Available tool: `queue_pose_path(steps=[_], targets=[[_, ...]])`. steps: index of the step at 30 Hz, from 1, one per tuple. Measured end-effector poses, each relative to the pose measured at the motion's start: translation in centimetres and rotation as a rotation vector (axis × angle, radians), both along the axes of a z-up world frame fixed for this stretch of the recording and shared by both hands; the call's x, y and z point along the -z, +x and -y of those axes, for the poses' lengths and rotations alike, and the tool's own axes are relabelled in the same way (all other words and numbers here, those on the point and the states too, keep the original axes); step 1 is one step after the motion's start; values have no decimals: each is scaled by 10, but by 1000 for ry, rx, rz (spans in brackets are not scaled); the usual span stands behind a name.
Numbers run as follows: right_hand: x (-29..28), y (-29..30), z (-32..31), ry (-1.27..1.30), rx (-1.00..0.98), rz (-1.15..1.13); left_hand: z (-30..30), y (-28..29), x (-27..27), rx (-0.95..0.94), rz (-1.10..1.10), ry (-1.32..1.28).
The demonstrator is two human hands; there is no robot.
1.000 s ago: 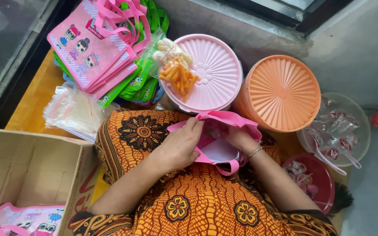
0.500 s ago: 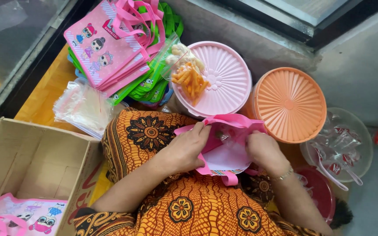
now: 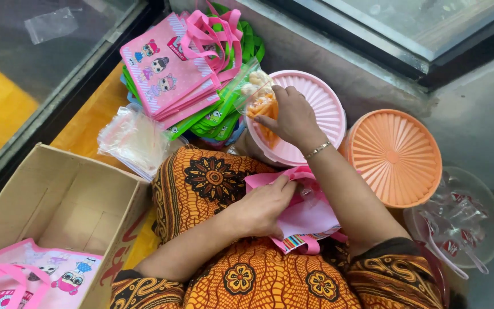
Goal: The person is filling small pink gift bags with various snack items and other small goods.
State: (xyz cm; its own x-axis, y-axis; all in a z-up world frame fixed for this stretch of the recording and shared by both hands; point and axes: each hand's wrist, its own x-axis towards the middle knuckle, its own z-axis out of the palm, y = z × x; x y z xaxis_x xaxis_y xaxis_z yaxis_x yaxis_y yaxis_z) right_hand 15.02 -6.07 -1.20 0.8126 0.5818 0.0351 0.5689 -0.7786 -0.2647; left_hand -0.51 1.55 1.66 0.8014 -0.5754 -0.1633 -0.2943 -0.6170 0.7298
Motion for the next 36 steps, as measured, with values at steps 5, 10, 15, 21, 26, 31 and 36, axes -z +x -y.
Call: queue_pose_path(steps=[5,10,15,21,26,31,36], targets=[[13,3,-14,207,67,-80,-9,-4,-13,-22,21,-5],[-3,0,26,748,110,-390,-10,-3,-5,-20,7,-32],[-57,-36,98,1061,179,-567,-8,-3,14,-13,-20,-53],[-75,-101,129,912,22,-660,-9,1,16,-126,9,-36],[-19,-115,110,14,-104,-468,-7,6,-3,-25,-56,-52],[69,-120,117,-449,-57,-505,-1,6,-4,-32,-23,-10],[82,-124,89,-534,-17,-446,3,7,-7,-27,-26,-9]])
